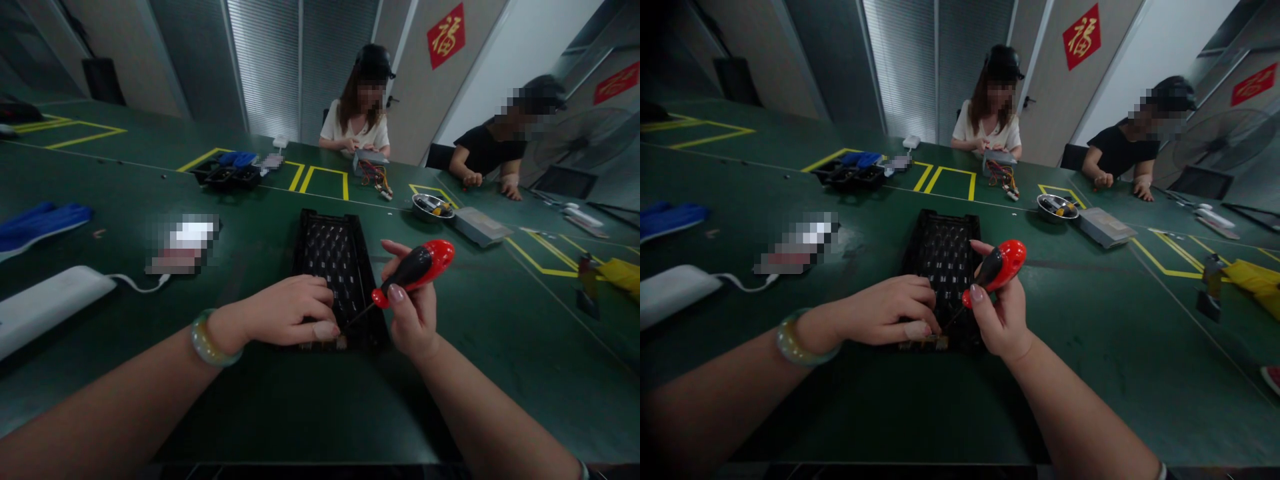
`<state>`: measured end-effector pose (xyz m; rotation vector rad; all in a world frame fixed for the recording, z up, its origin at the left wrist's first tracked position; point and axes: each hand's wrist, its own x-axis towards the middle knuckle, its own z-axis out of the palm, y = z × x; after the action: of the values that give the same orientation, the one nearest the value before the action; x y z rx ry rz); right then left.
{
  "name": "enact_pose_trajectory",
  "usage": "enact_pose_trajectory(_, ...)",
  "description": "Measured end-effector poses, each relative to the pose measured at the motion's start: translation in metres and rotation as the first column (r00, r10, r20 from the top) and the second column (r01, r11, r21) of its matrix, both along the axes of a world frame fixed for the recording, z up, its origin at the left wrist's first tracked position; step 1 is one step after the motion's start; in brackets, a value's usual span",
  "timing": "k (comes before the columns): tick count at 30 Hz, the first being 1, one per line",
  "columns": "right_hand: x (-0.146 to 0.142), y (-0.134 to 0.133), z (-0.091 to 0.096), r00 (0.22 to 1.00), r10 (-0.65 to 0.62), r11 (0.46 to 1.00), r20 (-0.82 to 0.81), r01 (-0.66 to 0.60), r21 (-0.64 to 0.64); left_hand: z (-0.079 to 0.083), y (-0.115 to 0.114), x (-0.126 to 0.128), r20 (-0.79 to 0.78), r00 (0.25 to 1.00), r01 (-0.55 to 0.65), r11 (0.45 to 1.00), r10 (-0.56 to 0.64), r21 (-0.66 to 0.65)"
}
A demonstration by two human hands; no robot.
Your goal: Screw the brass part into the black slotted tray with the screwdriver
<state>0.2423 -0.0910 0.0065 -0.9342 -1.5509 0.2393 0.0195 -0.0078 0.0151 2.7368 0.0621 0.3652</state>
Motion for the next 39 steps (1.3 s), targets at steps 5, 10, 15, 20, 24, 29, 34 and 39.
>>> enact_pose_trajectory(5,0.004,-0.002,-0.004,1.000,0.008,1.000,0.006,-0.008,-0.012,0.000,0.000,0.001,0.021,1.000,0.012,1.000,-0.012,0.001)
enact_pose_trajectory(10,-0.003,0.004,-0.003,0.947,-0.123,0.979,-0.296,0.165,0.120,-0.003,0.006,-0.005,0.113,0.993,-0.013,0.994,0.026,-0.111)
enact_pose_trajectory(15,-0.006,0.012,-0.002,0.877,-0.202,0.966,-0.435,0.251,0.058,-0.012,0.016,-0.013,0.368,0.851,-0.224,0.893,0.374,-0.390)
enact_pose_trajectory(20,-0.009,0.008,-0.007,0.954,-0.151,0.988,-0.259,0.143,-0.052,-0.022,0.023,-0.011,0.419,0.673,-0.324,0.752,0.610,-0.574)
enact_pose_trajectory(24,-0.013,0.003,-0.008,0.990,-0.081,0.989,-0.119,0.065,-0.129,-0.024,0.023,-0.008,0.386,0.668,-0.340,0.722,0.636,-0.602)
enact_pose_trajectory(29,-0.013,0.003,-0.005,0.999,-0.045,0.986,0.013,0.046,-0.158,-0.022,0.020,-0.008,0.365,0.706,-0.354,0.749,0.607,-0.560)
enact_pose_trajectory(34,-0.011,0.006,-0.008,0.998,-0.051,0.980,0.037,0.057,-0.188,-0.022,0.021,-0.008,0.337,0.733,-0.370,0.761,0.591,-0.533)
enact_pose_trajectory(39,-0.011,0.008,-0.011,0.983,-0.120,0.986,-0.137,0.102,-0.130,-0.023,0.022,-0.007,0.320,0.741,-0.379,0.761,0.590,-0.527)
